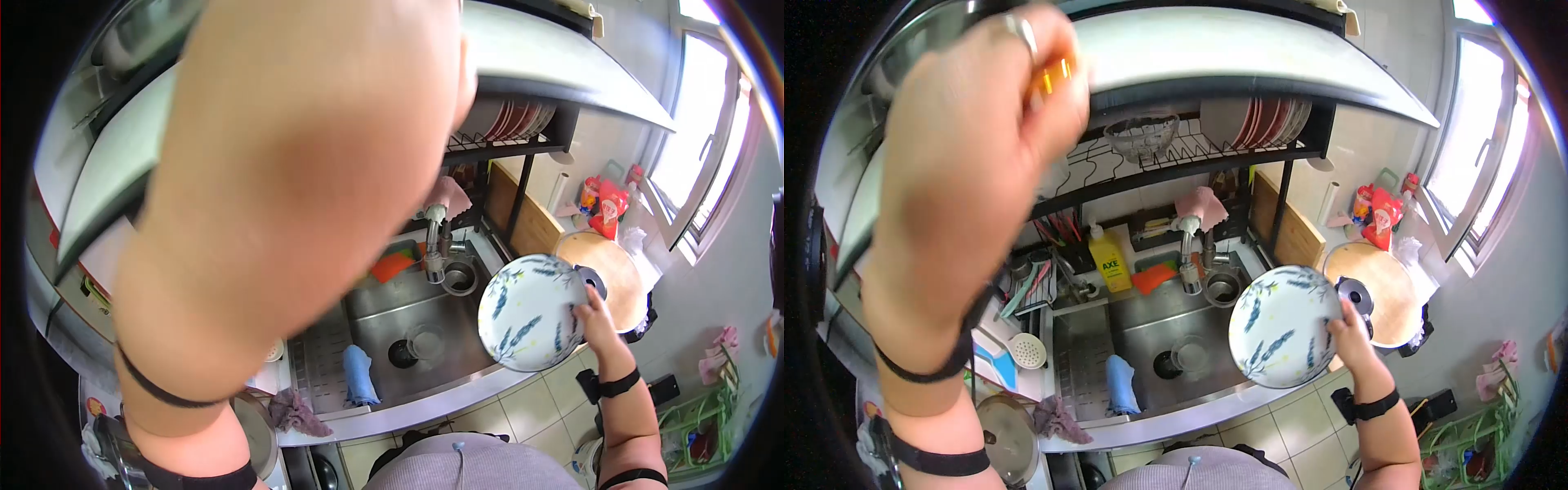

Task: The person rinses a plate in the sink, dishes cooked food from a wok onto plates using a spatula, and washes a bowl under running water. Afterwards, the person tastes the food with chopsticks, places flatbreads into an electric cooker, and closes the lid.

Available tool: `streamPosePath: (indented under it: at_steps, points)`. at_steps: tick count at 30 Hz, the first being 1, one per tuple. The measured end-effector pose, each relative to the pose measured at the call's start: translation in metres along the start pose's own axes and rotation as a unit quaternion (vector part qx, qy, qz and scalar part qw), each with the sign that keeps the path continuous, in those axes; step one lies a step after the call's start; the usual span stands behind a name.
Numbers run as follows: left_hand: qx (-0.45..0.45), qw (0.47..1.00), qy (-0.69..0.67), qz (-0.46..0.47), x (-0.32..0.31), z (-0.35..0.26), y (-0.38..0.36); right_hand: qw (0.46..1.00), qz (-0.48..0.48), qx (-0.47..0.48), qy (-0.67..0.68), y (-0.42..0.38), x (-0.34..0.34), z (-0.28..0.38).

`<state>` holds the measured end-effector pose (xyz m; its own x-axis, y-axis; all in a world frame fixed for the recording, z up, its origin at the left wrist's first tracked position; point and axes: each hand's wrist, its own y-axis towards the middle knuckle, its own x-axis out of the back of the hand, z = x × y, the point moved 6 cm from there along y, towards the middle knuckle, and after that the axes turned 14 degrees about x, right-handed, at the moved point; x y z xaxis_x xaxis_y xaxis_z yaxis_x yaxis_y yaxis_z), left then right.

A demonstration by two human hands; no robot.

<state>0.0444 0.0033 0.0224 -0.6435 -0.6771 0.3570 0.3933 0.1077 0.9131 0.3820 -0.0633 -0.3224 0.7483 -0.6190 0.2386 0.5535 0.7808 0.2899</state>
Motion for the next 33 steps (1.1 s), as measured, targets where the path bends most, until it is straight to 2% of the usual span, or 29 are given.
streamPosePath:
  at_steps: [2,4,6,8,10,12,14,15,16,17,18,19,20,22,24,25,26,27,28,29,31,32,33]
  points:
    - [0.005,0.993,0.080,0.089,-0.030,0.007,-0.031,0.998,0.036,-0.049,-0.013,-0.011,-0.031,0.005]
    - [0.043,0.976,0.096,0.189,-0.068,0.021,-0.063,0.995,0.070,-0.047,0.044,-0.012,-0.052,-0.041]
    - [0.078,0.985,0.025,0.149,-0.099,0.042,-0.088,0.993,0.083,-0.068,0.053,-0.015,-0.073,-0.069]
    - [0.117,0.984,0.009,0.135,-0.127,0.061,-0.102,0.991,0.080,-0.082,0.073,-0.018,-0.093,-0.079]
    - [0.137,0.978,-0.019,0.156,-0.140,0.062,-0.115,0.984,0.063,-0.125,0.113,-0.017,-0.107,-0.089]
    - [0.147,0.984,-0.096,0.032,-0.129,0.051,-0.138,0.977,0.050,-0.151,0.142,-0.018,-0.121,-0.097]
    - [0.188,0.962,-0.182,0.073,-0.151,0.038,-0.200,0.968,0.041,-0.180,0.171,-0.015,-0.125,-0.115]
    - [0.238,0.937,-0.209,0.146,-0.171,0.033,-0.238,0.955,0.054,-0.222,0.188,-0.018,-0.131,-0.130]
    - [0.318,0.886,-0.233,0.243,-0.203,0.028,-0.290,0.940,0.067,-0.264,0.205,-0.022,-0.138,-0.142]
    - [0.441,0.782,-0.258,0.357,-0.225,0.018,-0.360,0.934,0.078,-0.277,0.214,-0.026,-0.144,-0.146]
    - [0.539,0.674,-0.300,0.407,-0.255,0.005,-0.458,0.932,0.081,-0.280,0.215,-0.026,-0.149,-0.153]
    - [0.657,0.485,-0.347,0.462,-0.257,-0.015,-0.496,0.925,0.107,-0.291,0.220,-0.027,-0.159,-0.160]
    - [0.740,0.269,-0.375,0.489,-0.255,-0.042,-0.522,0.917,0.135,-0.300,0.224,-0.026,-0.168,-0.171]
    - [0.790,0.051,-0.471,0.390,-0.252,-0.075,-0.529,0.903,0.189,-0.327,0.206,-0.025,-0.186,-0.195]
    - [0.817,0.098,-0.458,0.336,-0.261,-0.084,-0.547,0.885,0.308,-0.312,0.156,-0.017,-0.203,-0.223]
    - [0.828,0.102,-0.446,0.324,-0.264,-0.085,-0.556,0.883,0.317,-0.309,0.157,-0.001,-0.213,-0.258]
    - [0.833,0.105,-0.442,0.316,-0.267,-0.089,-0.556,0.902,0.418,-0.082,-0.062,0.026,-0.226,-0.293]
    - [0.854,0.122,-0.407,0.300,-0.270,-0.089,-0.558,0.892,0.414,-0.056,-0.171,0.055,-0.224,-0.257]
    - [0.874,0.135,-0.370,0.285,-0.269,-0.090,-0.559,0.869,0.408,-0.037,-0.278,0.085,-0.222,-0.215]
    - [0.883,0.154,-0.345,0.279,-0.273,-0.089,-0.564,0.935,0.307,-0.036,-0.177,0.121,-0.223,-0.210]
    - [0.888,0.164,-0.348,0.253,-0.283,-0.091,-0.555,0.967,0.147,0.052,-0.203,0.191,-0.229,-0.222]
    - [0.888,0.177,-0.357,0.230,-0.288,-0.090,-0.548,0.958,0.166,0.021,-0.234,0.221,-0.233,-0.219]
    - [0.896,0.174,-0.351,0.208,-0.292,-0.090,-0.544,0.955,0.144,0.018,-0.260,0.245,-0.240,-0.222]
